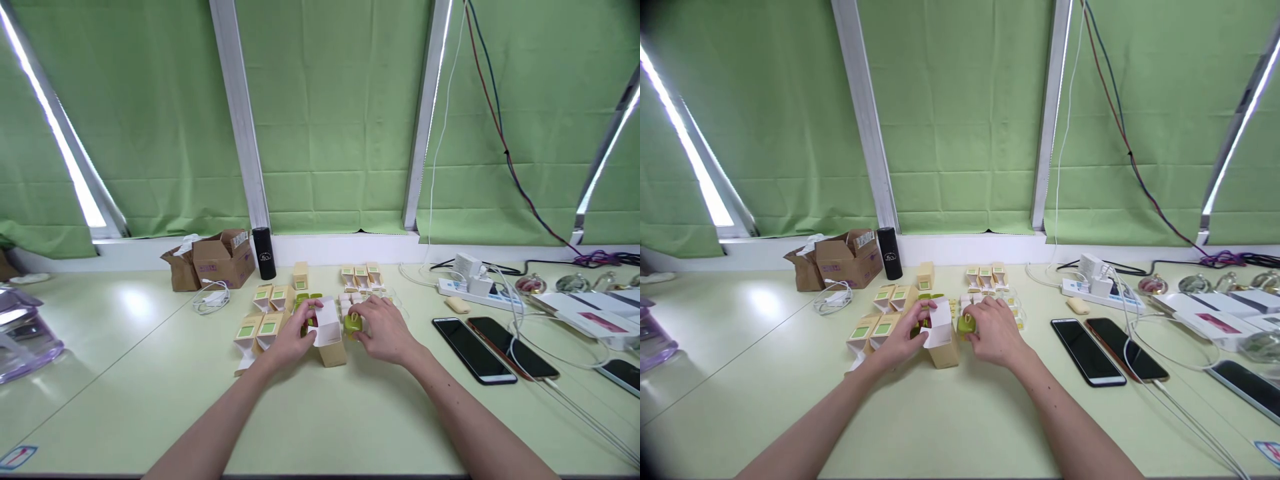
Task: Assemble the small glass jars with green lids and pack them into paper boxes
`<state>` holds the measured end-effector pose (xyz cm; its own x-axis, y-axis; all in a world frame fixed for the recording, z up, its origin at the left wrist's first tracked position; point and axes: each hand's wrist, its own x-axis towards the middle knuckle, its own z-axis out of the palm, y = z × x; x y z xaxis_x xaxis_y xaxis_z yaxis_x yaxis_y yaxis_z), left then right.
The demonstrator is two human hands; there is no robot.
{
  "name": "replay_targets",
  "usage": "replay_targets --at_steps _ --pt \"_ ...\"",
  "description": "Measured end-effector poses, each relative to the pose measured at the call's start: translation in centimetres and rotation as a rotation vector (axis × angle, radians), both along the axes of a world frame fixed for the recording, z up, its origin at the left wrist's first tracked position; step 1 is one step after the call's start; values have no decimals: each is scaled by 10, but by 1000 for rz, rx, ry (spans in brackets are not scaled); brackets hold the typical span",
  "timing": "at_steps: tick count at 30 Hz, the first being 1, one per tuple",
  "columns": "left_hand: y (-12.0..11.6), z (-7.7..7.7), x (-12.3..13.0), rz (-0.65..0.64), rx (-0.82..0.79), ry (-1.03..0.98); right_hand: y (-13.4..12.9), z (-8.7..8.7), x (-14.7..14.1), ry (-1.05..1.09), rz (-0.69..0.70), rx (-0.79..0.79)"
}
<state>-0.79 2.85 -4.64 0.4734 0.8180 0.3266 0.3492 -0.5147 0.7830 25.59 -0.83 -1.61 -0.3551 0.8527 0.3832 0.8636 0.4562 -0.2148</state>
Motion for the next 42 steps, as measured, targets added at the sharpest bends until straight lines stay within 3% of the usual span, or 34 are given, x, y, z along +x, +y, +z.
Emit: replay_targets --at_steps 9,16,25,31,42 --pt "-6 5 2 8 15 8 5 -7 4 585 56 158" --pt "-10 7 4 13 33 4 -2 -10 -14 994 247 -12" --pt "-7 3 5 1 64 -14 -8 -13 -22 881 321 -100" --pt "-11 8 4 2 53 -14 -3 -15 -16 817 287 -79" --pt "-10 11 3 -127 -211 -206 1 -16 -10 649 275 -81"
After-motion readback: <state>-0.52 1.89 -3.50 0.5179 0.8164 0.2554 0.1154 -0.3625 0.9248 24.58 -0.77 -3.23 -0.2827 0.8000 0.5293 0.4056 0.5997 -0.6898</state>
